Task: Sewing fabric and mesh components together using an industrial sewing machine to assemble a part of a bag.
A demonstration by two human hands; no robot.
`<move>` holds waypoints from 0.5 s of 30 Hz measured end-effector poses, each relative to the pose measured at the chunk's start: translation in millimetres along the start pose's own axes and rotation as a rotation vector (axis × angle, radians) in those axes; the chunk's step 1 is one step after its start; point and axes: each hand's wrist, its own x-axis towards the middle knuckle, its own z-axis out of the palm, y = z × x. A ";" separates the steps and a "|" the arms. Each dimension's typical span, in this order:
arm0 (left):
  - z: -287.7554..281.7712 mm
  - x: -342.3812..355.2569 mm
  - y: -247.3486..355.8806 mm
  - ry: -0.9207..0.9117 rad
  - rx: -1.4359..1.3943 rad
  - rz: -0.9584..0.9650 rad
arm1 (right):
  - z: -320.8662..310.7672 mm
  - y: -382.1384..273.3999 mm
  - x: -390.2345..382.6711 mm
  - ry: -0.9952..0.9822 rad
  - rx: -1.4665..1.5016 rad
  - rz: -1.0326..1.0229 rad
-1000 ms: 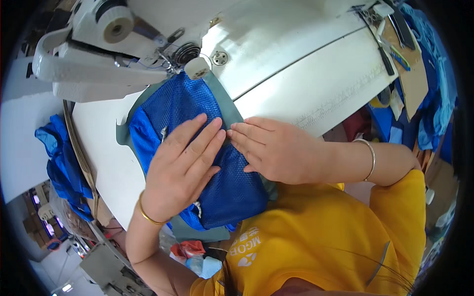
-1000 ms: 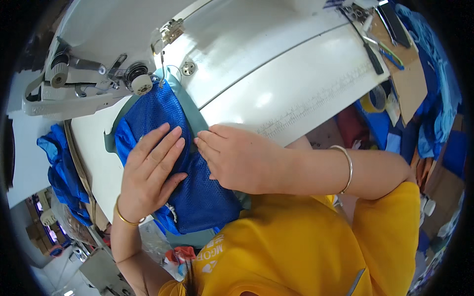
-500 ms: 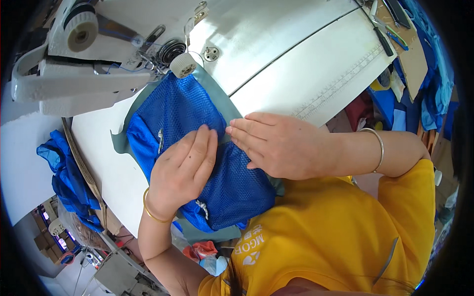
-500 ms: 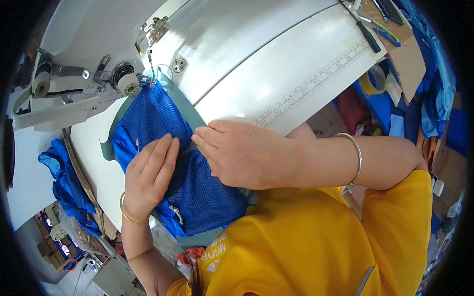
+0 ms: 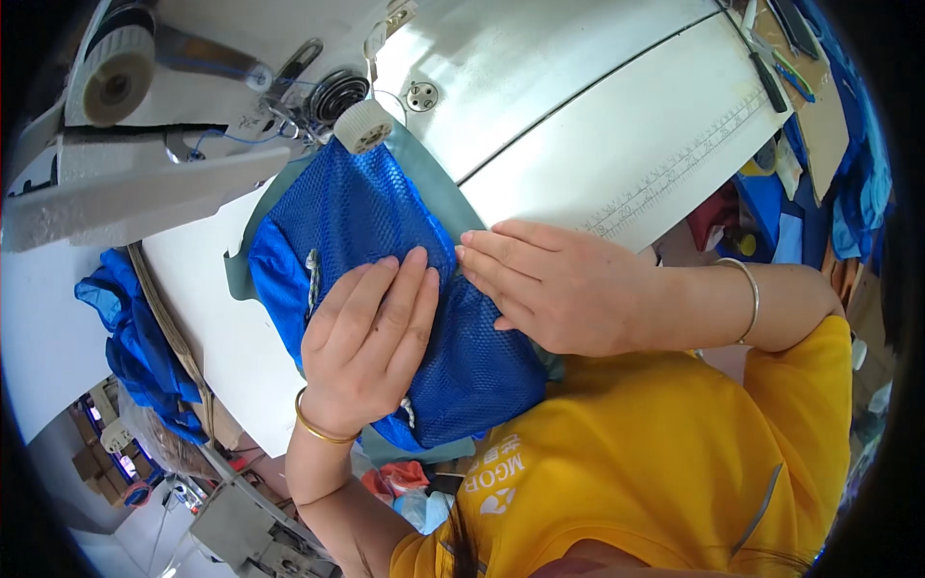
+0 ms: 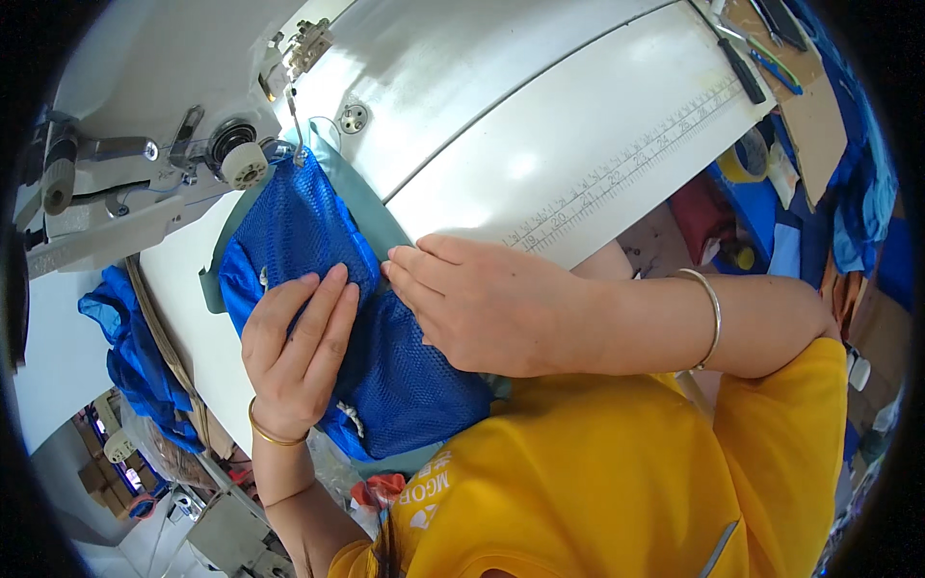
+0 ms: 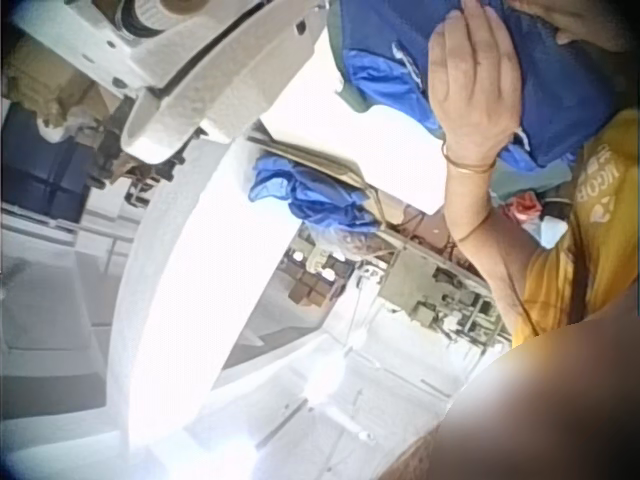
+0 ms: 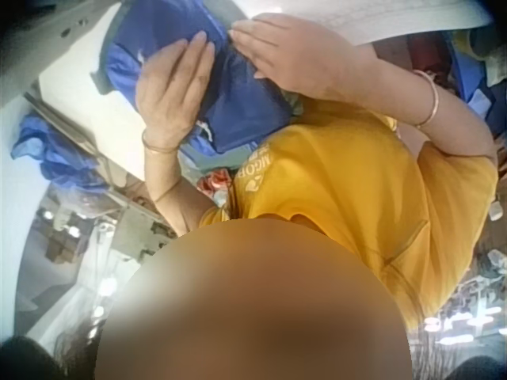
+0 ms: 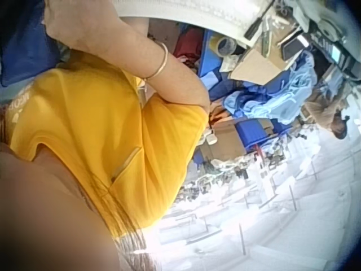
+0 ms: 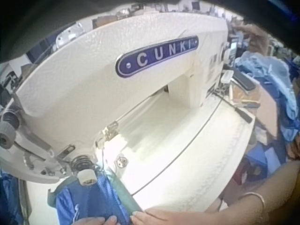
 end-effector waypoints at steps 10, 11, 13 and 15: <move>23.6 -12.3 -3.1 0.047 -0.125 -0.049 | 4.1 -2.2 -10.0 0.038 0.039 0.004; 24.7 -12.5 -5.3 0.056 -0.152 -0.057 | 4.9 -2.5 -10.7 0.056 0.042 0.017; 25.0 -13.1 -6.9 0.070 -0.176 -0.073 | 6.2 -2.8 -10.6 0.059 0.037 0.014; 24.3 -14.3 -8.0 0.065 -0.217 -0.079 | 6.5 -2.8 -9.8 0.066 0.030 0.014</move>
